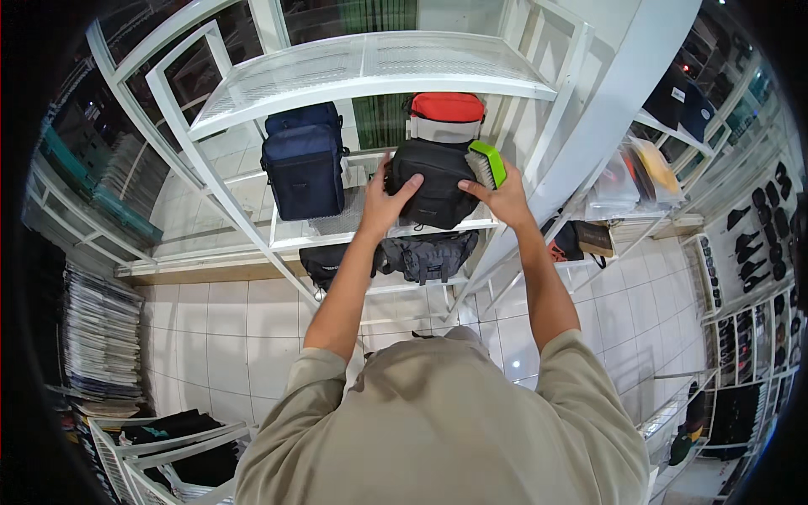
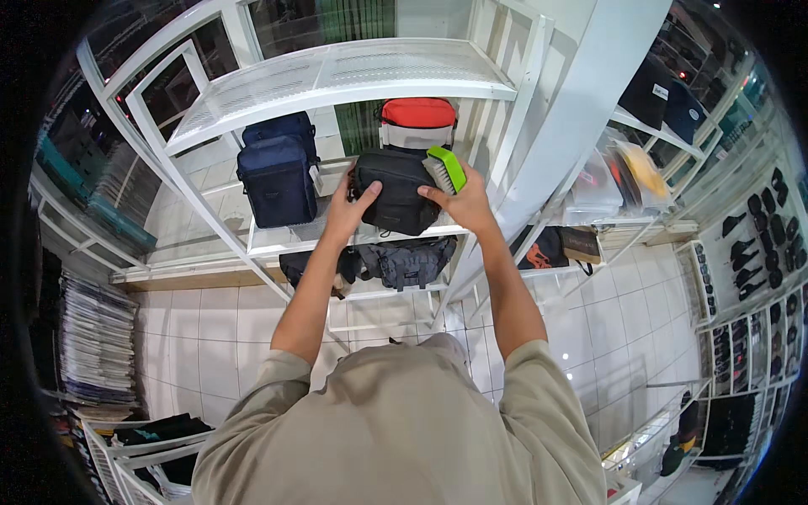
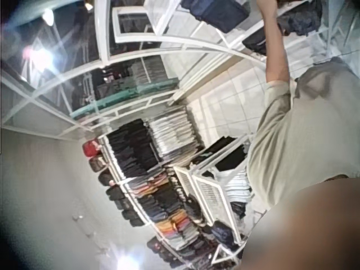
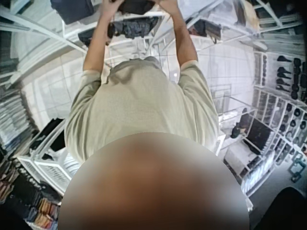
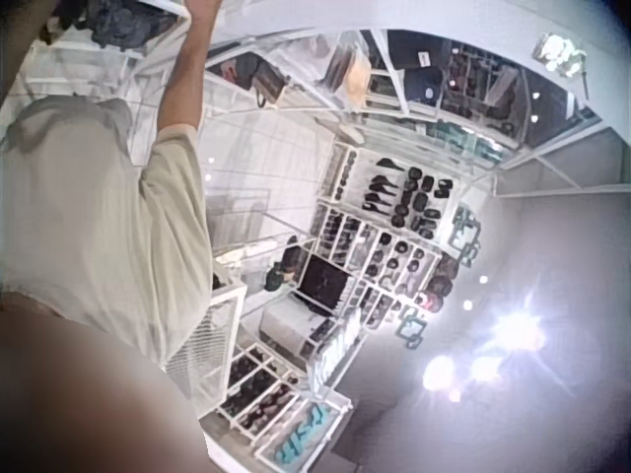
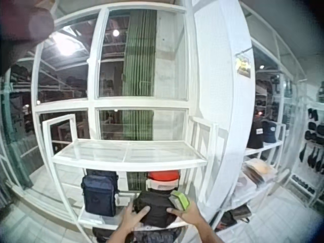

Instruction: Cleaning and dusting merchandise bags on a display shelf in a clothing store.

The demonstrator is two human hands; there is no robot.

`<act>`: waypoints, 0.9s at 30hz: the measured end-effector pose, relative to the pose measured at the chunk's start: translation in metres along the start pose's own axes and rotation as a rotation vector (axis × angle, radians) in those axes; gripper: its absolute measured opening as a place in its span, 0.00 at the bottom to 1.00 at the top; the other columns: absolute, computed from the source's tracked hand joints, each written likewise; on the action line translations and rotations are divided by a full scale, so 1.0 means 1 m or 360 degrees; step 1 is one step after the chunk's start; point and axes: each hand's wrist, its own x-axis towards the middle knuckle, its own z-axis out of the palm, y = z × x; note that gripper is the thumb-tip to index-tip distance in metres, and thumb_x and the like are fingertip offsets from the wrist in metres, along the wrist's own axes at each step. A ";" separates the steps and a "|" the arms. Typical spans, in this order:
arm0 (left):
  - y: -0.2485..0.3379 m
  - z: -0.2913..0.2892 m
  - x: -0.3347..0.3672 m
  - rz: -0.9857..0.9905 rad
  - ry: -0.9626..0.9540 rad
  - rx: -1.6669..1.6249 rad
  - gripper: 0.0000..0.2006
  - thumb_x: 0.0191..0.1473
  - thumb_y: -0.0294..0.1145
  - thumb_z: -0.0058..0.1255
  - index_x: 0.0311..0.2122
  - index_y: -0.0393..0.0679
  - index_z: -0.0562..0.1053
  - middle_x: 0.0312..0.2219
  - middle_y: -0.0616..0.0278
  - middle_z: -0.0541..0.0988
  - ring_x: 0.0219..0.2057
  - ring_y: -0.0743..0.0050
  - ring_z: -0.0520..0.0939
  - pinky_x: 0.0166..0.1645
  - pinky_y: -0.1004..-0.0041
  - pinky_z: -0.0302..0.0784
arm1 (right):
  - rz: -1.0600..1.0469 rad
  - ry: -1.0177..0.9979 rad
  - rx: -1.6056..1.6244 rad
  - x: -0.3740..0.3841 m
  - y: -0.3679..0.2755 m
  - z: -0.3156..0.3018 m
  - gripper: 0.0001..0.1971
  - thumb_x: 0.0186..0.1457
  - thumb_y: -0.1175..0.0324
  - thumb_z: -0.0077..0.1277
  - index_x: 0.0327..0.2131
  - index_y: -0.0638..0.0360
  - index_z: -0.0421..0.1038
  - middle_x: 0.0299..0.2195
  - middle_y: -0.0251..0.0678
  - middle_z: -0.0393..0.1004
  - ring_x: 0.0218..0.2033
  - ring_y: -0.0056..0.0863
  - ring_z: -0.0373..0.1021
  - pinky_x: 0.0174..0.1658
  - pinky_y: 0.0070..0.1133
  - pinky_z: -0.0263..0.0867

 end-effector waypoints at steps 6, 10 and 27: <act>0.018 0.019 0.011 -0.0072 -0.0321 -0.0362 0.37 0.56 0.48 0.66 0.60 0.32 0.67 0.52 0.48 0.78 0.53 0.61 0.79 0.58 0.66 0.73 | 0.0052 0.0348 -0.0615 0.021 -0.007 0.000 0.35 0.43 0.63 0.75 0.54 0.63 0.72 0.46 0.50 0.80 0.49 0.42 0.78 0.53 0.30 0.70; -0.013 0.037 0.011 0.0093 -0.0201 -0.0271 0.35 0.58 0.47 0.65 0.62 0.35 0.65 0.51 0.49 0.78 0.52 0.60 0.79 0.58 0.66 0.73 | 0.0395 0.0469 -0.0600 0.016 0.025 0.009 0.33 0.44 0.62 0.73 0.52 0.65 0.72 0.43 0.53 0.81 0.45 0.48 0.78 0.51 0.34 0.71; -0.003 0.060 0.036 -0.0045 -0.0267 -0.0024 0.43 0.51 0.52 0.68 0.64 0.36 0.64 0.55 0.44 0.76 0.57 0.53 0.77 0.62 0.64 0.71 | 0.0263 0.1011 -0.0603 0.000 0.060 0.027 0.33 0.48 0.64 0.70 0.56 0.64 0.66 0.44 0.57 0.78 0.48 0.60 0.74 0.52 0.41 0.69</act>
